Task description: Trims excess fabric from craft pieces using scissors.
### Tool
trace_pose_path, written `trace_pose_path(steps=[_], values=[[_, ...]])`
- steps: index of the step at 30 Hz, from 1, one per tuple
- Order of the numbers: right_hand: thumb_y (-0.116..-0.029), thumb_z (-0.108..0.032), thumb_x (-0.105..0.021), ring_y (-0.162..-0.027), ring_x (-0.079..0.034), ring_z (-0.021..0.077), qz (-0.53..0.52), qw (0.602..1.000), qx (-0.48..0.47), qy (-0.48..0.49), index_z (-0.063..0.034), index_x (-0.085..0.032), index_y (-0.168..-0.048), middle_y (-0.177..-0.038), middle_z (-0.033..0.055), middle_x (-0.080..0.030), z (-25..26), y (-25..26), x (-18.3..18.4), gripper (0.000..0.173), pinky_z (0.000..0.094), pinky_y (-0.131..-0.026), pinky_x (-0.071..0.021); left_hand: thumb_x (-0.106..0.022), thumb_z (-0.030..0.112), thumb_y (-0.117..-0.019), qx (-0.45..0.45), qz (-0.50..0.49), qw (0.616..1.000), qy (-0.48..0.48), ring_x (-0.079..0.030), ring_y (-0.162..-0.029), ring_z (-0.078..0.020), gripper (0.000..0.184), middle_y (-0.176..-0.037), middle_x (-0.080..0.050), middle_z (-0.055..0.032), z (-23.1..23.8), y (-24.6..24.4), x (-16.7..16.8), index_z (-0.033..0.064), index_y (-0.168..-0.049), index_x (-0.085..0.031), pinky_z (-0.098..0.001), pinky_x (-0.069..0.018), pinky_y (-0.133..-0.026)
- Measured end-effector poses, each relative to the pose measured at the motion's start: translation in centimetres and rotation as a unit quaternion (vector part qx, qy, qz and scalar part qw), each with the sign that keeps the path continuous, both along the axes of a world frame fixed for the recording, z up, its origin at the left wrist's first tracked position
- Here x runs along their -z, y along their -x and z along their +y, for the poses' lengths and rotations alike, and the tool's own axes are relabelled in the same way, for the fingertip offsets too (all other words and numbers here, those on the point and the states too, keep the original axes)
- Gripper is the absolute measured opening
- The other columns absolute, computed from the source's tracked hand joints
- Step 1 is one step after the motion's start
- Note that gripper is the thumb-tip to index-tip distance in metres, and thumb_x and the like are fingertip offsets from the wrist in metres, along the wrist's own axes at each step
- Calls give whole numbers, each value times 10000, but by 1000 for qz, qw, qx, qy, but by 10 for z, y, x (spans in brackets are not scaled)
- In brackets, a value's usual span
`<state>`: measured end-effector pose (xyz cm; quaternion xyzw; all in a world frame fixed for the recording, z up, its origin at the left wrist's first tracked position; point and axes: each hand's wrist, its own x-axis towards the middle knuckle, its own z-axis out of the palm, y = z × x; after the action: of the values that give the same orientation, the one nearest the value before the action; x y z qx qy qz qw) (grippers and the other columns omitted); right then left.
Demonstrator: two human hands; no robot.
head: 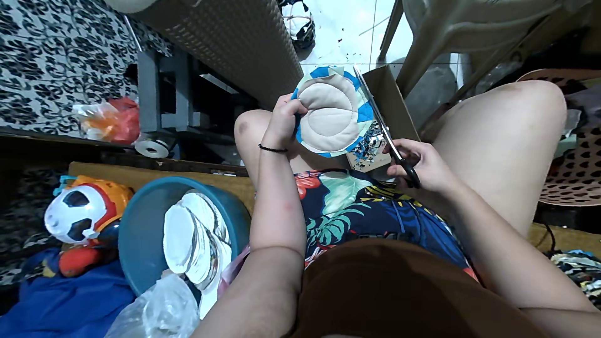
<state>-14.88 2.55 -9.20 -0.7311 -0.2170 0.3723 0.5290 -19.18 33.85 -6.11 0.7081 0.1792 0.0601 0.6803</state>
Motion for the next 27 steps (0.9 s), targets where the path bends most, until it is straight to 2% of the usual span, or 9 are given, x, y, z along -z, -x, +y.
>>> trace_pose_path(steps=[5, 8, 12, 14, 15, 18, 21, 23, 27], values=[[-870, -284, -790, -478, -558, 74, 18, 1000, -14, 6, -71, -601, -1244, -718, 11, -624, -1, 0, 1, 470, 239, -451, -514, -432, -8, -821, -31, 11, 999, -2, -628, -650, 19, 251, -691, -651, 100, 0, 3, -4, 184, -759, -582, -201, -535, -605], [-876, -282, -748, -573, -618, 105, 53, 997, -49, 3, -60, -538, -1316, -816, 33, -642, 0, -3, 0, 535, 269, -533, -564, -412, -17, -829, -15, 10, 1000, -1, -628, -650, 23, 273, -693, -654, 104, -2, 3, -6, 185, -757, -582, -196, -536, -606], [-733, -728, -723, -668, -628, 62, 56, 993, -103, -22, -89, -525, -1334, -840, -25, -630, 0, -4, 9, 900, 237, -614, -565, -438, 1, -816, 81, 3, 997, 2, -630, -657, 38, 252, -717, -673, 112, 1, 1, 1, 184, -776, -607, -187, -544, -613], [-717, -759, -719, -664, -632, 63, 66, 991, -106, -45, -94, -527, -1335, -843, -28, -630, 1, -4, 11, 929, 236, -610, -571, -494, 39, -805, 119, -5, 993, 7, -639, -693, 34, 200, -771, -692, 106, 2, 0, 6, 165, -853, -641, -192, -552, -645], [-716, -771, -720, -662, -635, 65, 68, 991, -100, -56, -99, -528, -1337, -846, -29, -632, 1, -4, 12, 936, 236, -606, -575, -526, 62, -825, 129, -11, 991, 20, -662, -752, 17, 205, -843, -710, 88, 3, 0, 9, 133, -967, -655, -206, -573, -703], [-740, -752, -715, -659, -645, 79, 56, 994, -67, -69, -97, -519, -1346, -857, -23, -638, 1, -4, 13, 914, 255, -606, -590, -476, 118, -928, 94, -46, 985, 135, -690, -883, -25, 299, -976, -716, 61, -10, 2, 5, 114, -1214, -562, -242, -595, -818], [-803, -634, -720, -678, -653, 98, 45, 996, -35, -73, -85, -506, -1356, -868, -4, -637, 4, -5, 12, 809, 276, -630, -596, -409, 258, -1002, 30, -68, 952, 297, -718, -932, -121, 247, -992, -743, 3, -28, 1, 6, 179, -1105, -619, -349, -608, -831], [-841, -477, -721, -688, -656, 116, 42, 997, -19, -66, -70, -496, -1362, -883, 23, -637, 7, -5, 9, 698, 300, -649, -600, -415, 300, -986, 27, -53, 935, 349, -703, -993, -222, 306, -1100, -710, -73, -42, -2, 10, 144, -1197, -573, -445, -600, -838], [-870, -456, -718, -697, -644, 108, 14, 999, -9, -49, -65, -481, -1394, -899, 26, -632, 9, -3, 9, 696, 293, -650, -591, -529, 27, -982, -40, -26, 926, 375, -709, -993, -335, 456, -1161, -657, -167, -72, -12, 14, 134, -1388, -351, -545, -612, -830]])
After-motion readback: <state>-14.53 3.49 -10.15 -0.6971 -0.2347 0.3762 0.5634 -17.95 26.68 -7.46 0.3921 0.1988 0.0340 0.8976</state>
